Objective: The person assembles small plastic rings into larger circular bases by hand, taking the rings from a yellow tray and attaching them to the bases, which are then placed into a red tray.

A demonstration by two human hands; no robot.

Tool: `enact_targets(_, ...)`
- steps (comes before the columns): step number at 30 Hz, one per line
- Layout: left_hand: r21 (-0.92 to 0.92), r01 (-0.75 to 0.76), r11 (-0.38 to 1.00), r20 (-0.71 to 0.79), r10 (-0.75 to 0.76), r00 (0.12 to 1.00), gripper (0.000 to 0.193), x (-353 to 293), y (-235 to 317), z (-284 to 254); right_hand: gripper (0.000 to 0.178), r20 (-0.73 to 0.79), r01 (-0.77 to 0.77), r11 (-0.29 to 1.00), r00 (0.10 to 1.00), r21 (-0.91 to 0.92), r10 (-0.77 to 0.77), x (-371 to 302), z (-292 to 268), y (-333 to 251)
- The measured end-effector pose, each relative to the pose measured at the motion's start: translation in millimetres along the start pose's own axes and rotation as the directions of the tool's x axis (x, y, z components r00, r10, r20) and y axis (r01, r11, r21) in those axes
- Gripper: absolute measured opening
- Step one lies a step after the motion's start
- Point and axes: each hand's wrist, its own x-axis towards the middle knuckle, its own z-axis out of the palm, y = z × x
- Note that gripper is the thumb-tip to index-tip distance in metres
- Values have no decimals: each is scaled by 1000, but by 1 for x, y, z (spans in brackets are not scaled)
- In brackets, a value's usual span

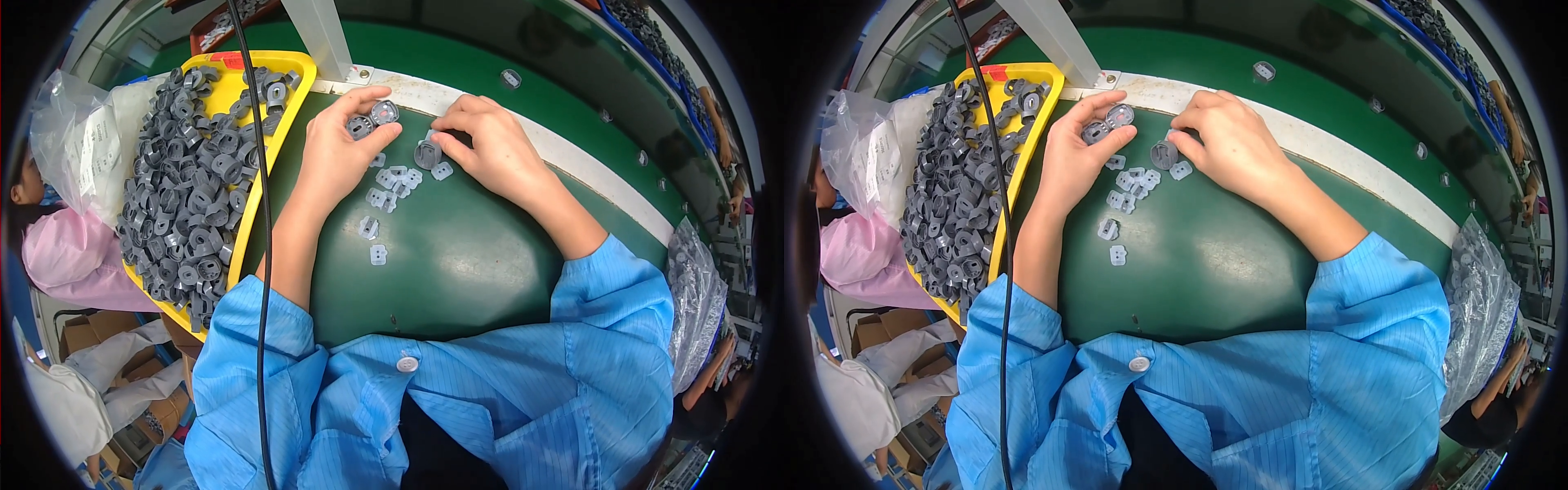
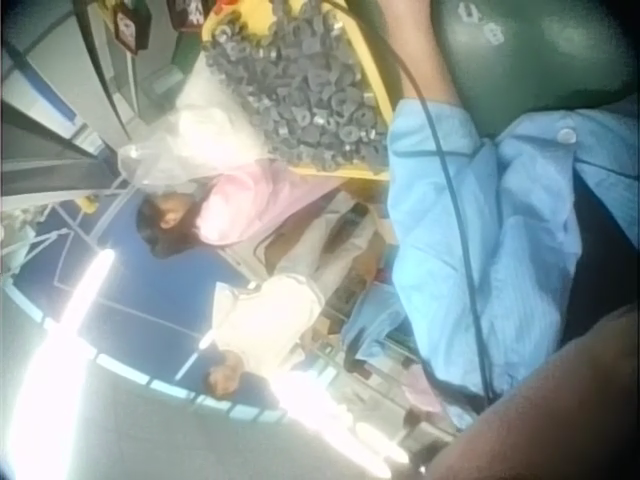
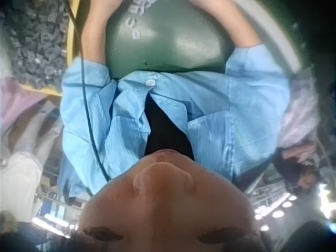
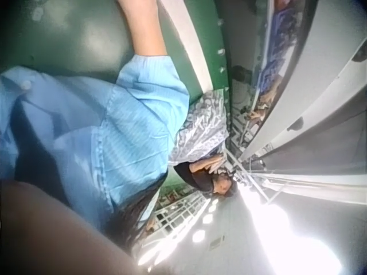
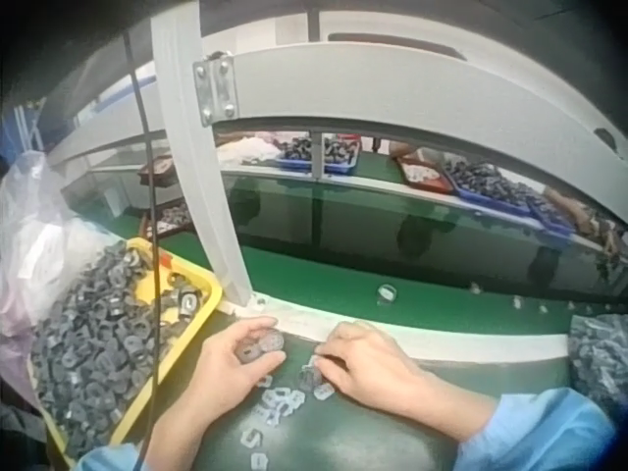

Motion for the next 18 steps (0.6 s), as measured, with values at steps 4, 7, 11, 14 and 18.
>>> enact_targets(4,10,-83,996,-124,84,989,39,-2,-4,6,14,296,-296,907,933,301,206,13,-11,-7)
enact_targets(7,-54,-143,988,-152,133,979,36,-2,-5,10,14,354,-445,654,893,612,276,21,-6,-8)
enact_targets(11,-58,-182,982,-211,166,963,35,-2,1,20,14,228,-358,333,901,873,370,31,2,-14)
enact_targets(14,142,-284,948,-285,314,906,34,-2,0,26,14,171,-295,318,915,901,366,30,18,-17)
enact_targets(18,252,-329,910,-277,394,876,34,-5,2,25,16,113,-316,553,922,771,370,29,17,-21)
